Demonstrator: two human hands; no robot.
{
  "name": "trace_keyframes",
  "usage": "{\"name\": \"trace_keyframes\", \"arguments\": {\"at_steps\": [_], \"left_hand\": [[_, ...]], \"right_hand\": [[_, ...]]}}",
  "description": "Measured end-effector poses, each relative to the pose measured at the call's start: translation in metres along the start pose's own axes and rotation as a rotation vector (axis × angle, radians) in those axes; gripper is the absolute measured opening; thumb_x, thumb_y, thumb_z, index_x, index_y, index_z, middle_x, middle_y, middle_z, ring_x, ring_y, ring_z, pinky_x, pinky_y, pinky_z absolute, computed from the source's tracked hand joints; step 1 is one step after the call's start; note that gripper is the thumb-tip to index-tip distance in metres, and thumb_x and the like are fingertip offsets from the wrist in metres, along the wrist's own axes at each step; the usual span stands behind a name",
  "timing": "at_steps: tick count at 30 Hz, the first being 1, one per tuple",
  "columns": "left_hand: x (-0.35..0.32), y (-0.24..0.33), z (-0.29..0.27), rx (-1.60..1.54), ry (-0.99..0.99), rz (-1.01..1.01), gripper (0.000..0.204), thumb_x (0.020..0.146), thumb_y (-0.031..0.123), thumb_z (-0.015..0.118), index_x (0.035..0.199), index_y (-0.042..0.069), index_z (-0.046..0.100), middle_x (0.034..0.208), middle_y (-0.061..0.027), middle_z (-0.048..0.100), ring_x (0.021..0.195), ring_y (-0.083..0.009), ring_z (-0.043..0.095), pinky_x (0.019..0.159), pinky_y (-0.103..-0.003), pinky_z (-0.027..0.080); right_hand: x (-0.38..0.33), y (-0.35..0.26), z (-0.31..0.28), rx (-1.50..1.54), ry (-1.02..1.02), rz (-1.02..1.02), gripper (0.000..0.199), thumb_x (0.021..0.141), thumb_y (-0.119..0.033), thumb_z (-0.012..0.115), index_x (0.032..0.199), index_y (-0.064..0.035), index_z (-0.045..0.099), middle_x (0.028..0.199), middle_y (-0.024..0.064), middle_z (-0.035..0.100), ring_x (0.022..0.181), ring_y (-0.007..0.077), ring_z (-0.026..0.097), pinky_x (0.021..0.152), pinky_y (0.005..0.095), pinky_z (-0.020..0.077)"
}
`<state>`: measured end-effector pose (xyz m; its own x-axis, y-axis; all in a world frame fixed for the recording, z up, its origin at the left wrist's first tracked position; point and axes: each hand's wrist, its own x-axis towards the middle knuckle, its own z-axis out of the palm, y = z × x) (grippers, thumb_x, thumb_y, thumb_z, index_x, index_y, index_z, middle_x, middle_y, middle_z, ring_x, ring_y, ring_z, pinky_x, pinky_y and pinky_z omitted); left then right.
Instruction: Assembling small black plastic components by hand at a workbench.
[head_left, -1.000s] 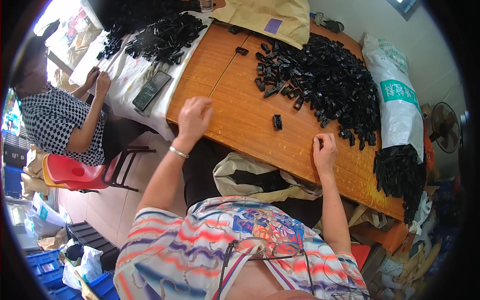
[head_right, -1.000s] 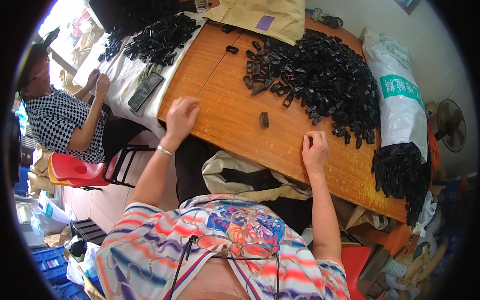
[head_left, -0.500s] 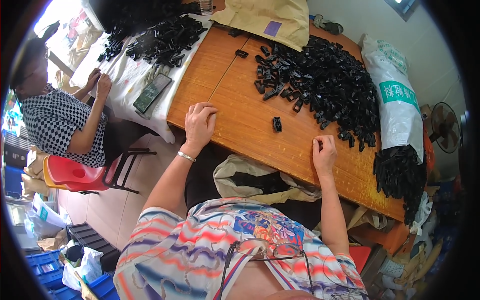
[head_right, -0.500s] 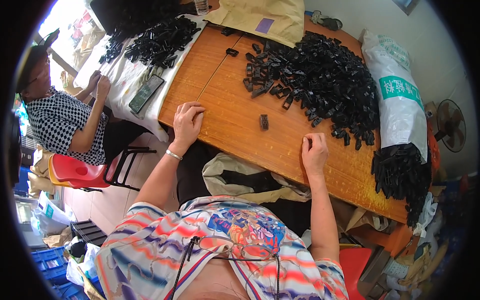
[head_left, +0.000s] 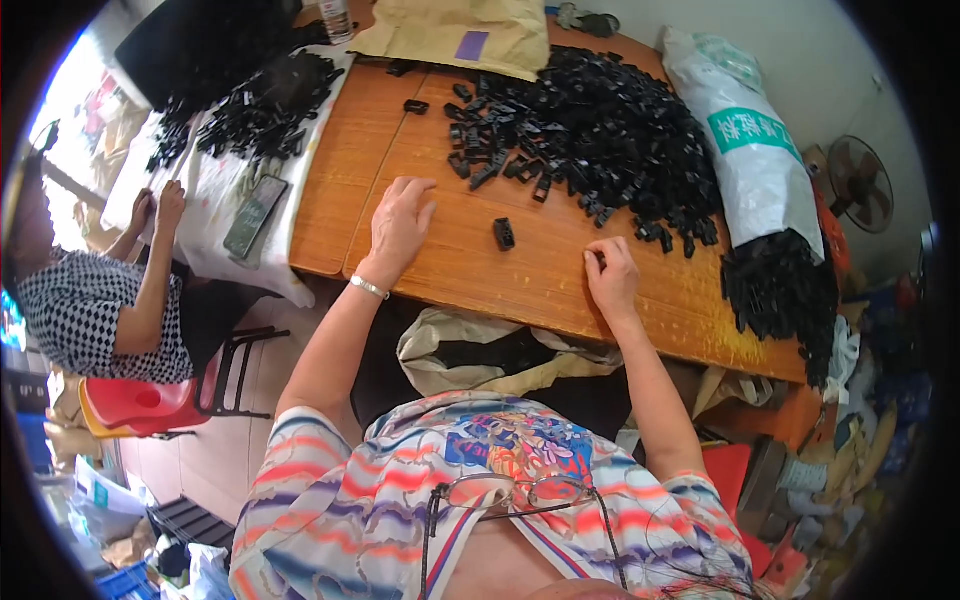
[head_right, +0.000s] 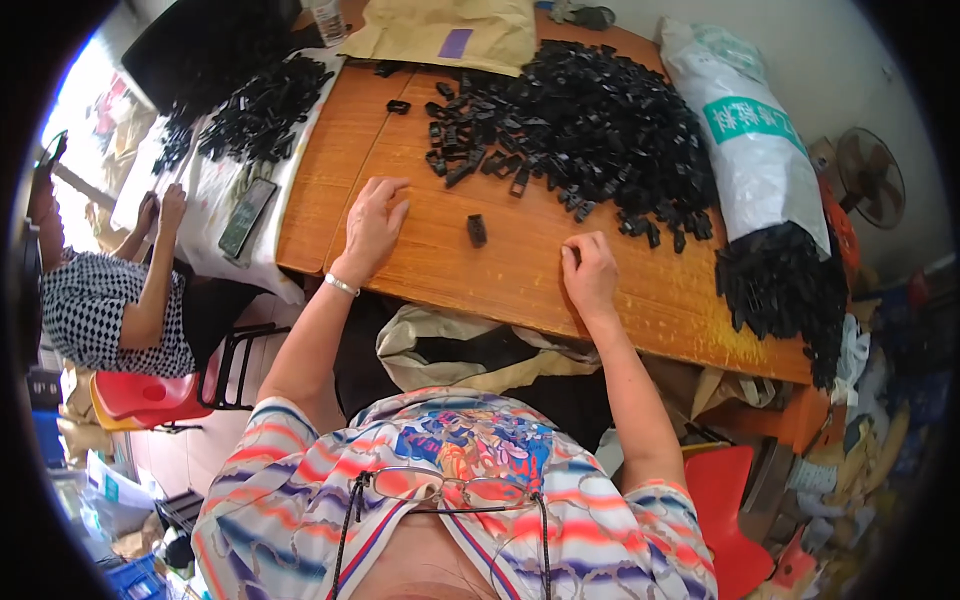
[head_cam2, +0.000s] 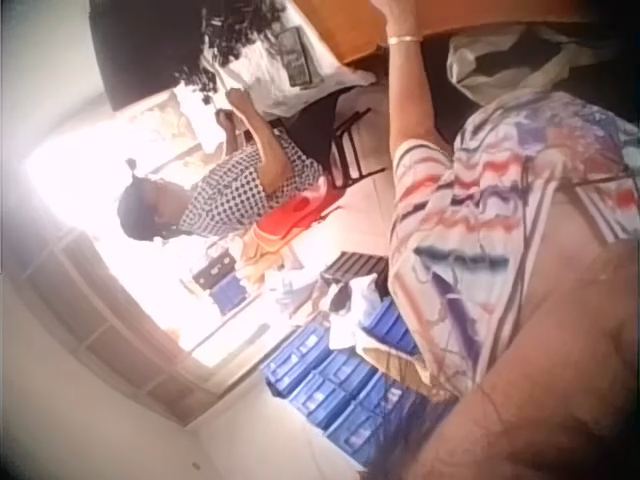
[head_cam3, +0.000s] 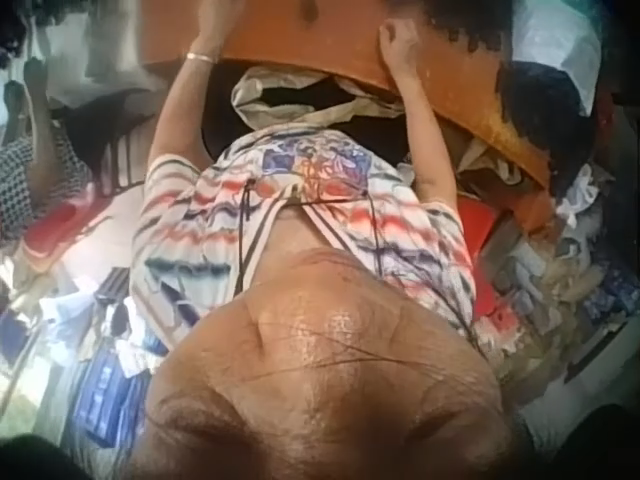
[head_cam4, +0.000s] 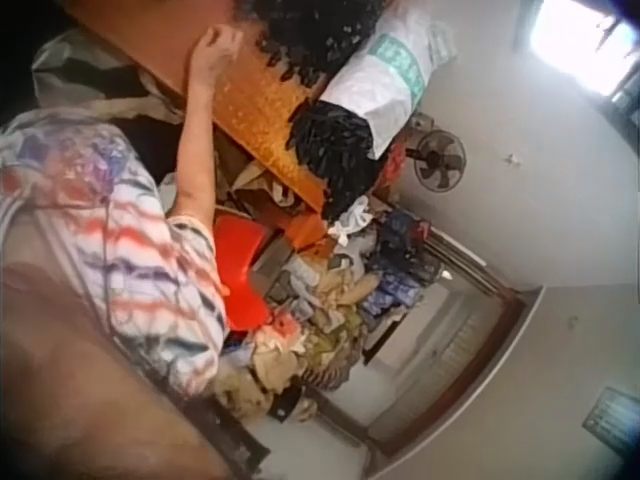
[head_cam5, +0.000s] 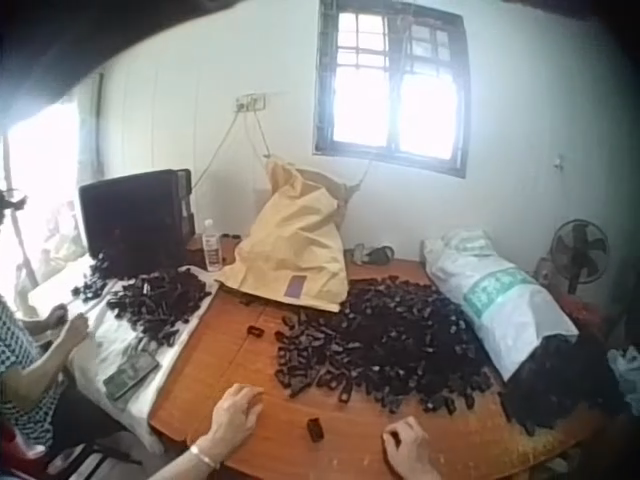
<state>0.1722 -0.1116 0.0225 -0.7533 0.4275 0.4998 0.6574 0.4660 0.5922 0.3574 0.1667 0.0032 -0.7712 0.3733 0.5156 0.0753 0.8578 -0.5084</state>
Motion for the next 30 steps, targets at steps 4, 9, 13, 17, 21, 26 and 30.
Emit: {"name": "trace_keyframes", "arguments": {"at_steps": [4, 9, 13, 17, 21, 26, 30], "left_hand": [[0.032, 0.013, 0.027, 0.036, -0.034, 0.044, 0.028, 0.082, 0.012, 0.067, 0.109, 0.007, 0.063, 0.104, -0.0123, 0.058, 0.099, -0.031, 0.056, 0.082, -0.039, 0.048], [0.047, 0.03, 0.053, 0.158, -0.124, -0.074, 0.025, 0.083, 0.019, 0.068, 0.104, 0.007, 0.064, 0.1, -0.0116, 0.058, 0.097, -0.0304, 0.056, 0.082, -0.039, 0.048], [0.051, 0.036, 0.068, 0.096, -0.108, -0.122, 0.019, 0.081, 0.018, 0.069, 0.095, 0.006, 0.064, 0.098, -0.0118, 0.059, 0.097, -0.0302, 0.056, 0.081, -0.039, 0.048], [0.04, 0.037, 0.066, 0.031, -0.178, -0.131, 0.016, 0.079, 0.014, 0.071, 0.088, 0.004, 0.062, 0.094, -0.0115, 0.06, 0.095, -0.03, 0.057, 0.081, -0.039, 0.048], [0.033, 0.032, 0.06, 0.036, -0.224, -0.056, 0.016, 0.077, 0.009, 0.071, 0.087, 0.003, 0.06, 0.092, -0.0116, 0.061, 0.094, -0.03, 0.057, 0.082, -0.04, 0.047], [0.033, 0.024, 0.055, -0.309, -0.193, -0.285, 0.028, 0.08, 0.003, 0.069, 0.106, 0.0, 0.061, 0.1, -0.0125, 0.066, 0.088, -0.0245, 0.063, 0.077, -0.034, 0.051], [0.03, 0.025, 0.051, -0.758, -0.225, -0.504, 0.034, 0.084, 0.003, 0.067, 0.116, -0.003, 0.059, 0.101, -0.0091, 0.066, 0.089, -0.0147, 0.063, 0.079, -0.027, 0.053]], "right_hand": [[0.011, 0.016, -0.001, 0.144, -0.059, 0.068, 0.006, 0.08, -0.007, 0.066, 0.085, -0.0037, 0.063, 0.083, 0.0099, 0.059, 0.071, 0.0257, 0.063, 0.063, 0.0344, 0.0483], [0.047, 0.016, 0.005, 0.038, 0.035, 0.138, 0.016, 0.079, -0.009, 0.067, 0.094, -0.0053, 0.064, 0.093, 0.0124, 0.059, 0.084, 0.0305, 0.063, 0.072, 0.0389, 0.0511], [0.063, 0.021, 0.009, -0.123, -0.013, 0.206, 0.021, 0.077, -0.014, 0.071, 0.096, -0.0058, 0.065, 0.102, 0.0138, 0.057, 0.091, 0.0337, 0.061, 0.078, 0.0425, 0.0508], [0.059, 0.014, 0.006, -0.081, -0.222, 0.166, 0.02, 0.077, -0.012, 0.071, 0.095, -0.0039, 0.066, 0.1, 0.0144, 0.057, 0.088, 0.0334, 0.061, 0.078, 0.0412, 0.0503], [0.05, 0.003, -0.007, 0.12, -0.371, 0.094, 0.02, 0.077, -0.002, 0.067, 0.098, -0.0027, 0.065, 0.099, 0.0147, 0.056, 0.088, 0.0337, 0.06, 0.077, 0.0393, 0.0504], [0.05, 0.001, -0.013, -0.034, -0.398, -0.129, 0.024, 0.075, 0.0, 0.067, 0.099, -0.0038, 0.064, 0.102, 0.0143, 0.055, 0.088, 0.0342, 0.06, 0.075, 0.0402, 0.0504], [0.051, -0.002, -0.011, -0.145, -0.388, -0.109, 0.021, 0.077, -0.006, 0.069, 0.098, -0.0046, 0.064, 0.099, 0.0132, 0.058, 0.088, 0.0331, 0.061, 0.074, 0.0391, 0.0506]]}}
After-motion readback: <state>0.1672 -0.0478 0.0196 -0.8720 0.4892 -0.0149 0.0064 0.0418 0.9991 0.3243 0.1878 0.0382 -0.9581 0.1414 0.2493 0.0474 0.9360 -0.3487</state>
